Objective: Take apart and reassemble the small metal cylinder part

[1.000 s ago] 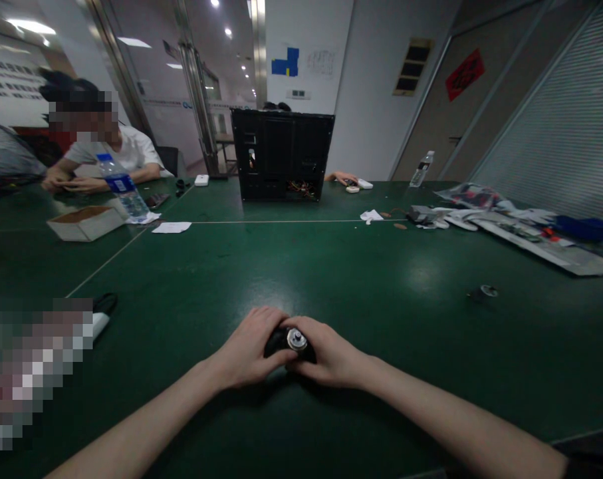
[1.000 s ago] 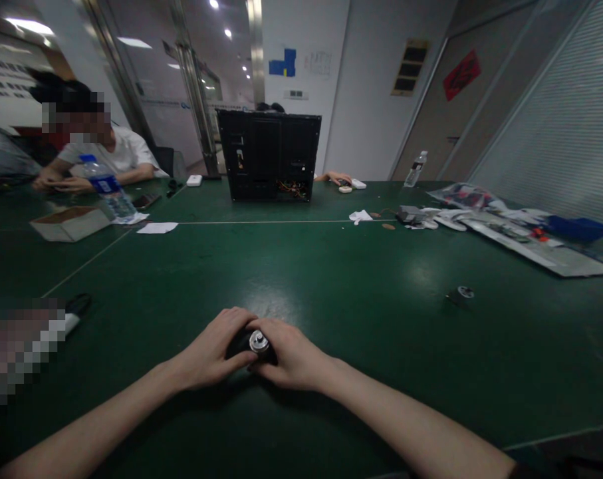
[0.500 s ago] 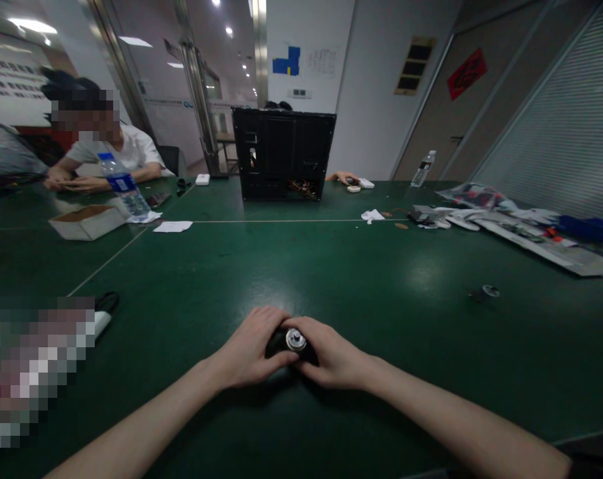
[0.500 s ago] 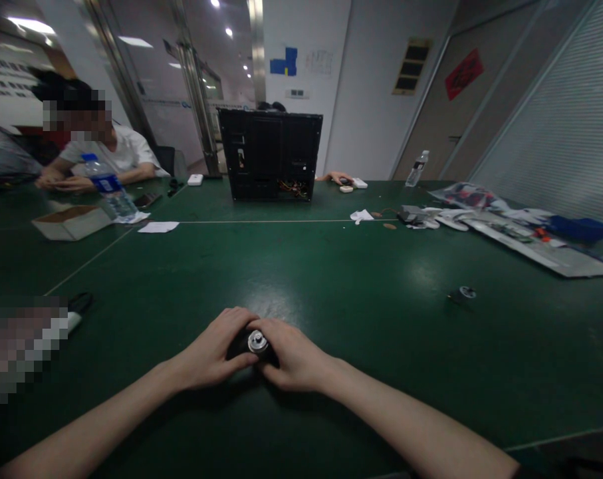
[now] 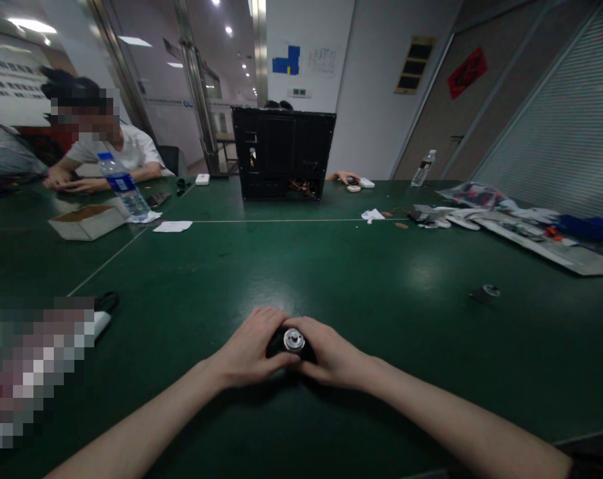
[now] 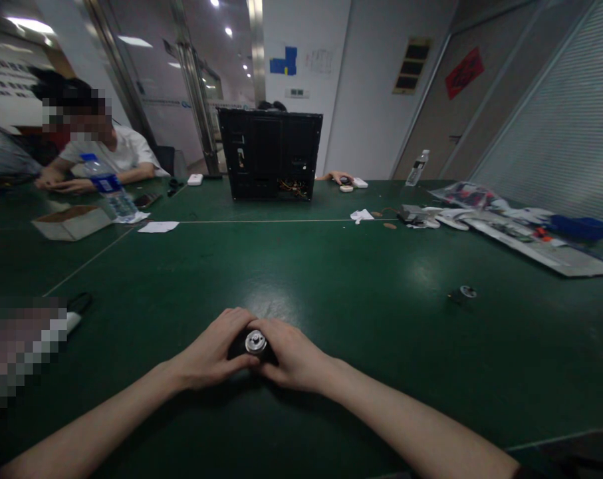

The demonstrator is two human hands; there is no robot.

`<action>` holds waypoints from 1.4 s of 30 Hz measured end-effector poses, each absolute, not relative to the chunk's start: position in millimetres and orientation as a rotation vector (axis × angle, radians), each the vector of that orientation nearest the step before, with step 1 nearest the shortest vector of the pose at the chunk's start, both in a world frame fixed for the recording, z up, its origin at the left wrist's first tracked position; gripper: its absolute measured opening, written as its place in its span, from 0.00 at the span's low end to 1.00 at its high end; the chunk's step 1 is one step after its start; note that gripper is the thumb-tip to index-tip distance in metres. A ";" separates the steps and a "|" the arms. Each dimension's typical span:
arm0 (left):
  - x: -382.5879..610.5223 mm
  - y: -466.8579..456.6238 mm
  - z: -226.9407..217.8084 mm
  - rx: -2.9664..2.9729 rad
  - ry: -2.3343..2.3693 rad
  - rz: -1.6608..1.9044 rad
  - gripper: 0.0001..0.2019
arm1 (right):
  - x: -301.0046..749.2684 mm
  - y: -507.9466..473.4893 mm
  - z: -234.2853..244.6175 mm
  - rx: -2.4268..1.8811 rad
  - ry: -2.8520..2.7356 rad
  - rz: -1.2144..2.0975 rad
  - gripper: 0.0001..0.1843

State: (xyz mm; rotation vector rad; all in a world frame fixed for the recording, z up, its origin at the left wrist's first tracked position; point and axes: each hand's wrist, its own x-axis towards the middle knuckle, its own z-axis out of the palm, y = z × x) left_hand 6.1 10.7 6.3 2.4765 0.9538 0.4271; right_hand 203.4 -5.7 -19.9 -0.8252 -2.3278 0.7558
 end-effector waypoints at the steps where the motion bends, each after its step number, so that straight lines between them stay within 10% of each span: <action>1: 5.9 10.6 6.5 2.478 0.950 0.426 0.16 | 203.4 -5.7 -19.6 -0.826 -2.329 0.756 0.30; 42: 0.2 15.6 -5.0 2.494 0.906 0.452 0.13 | 203.4 -5.0 -22.8 -0.921 -2.201 0.953 0.33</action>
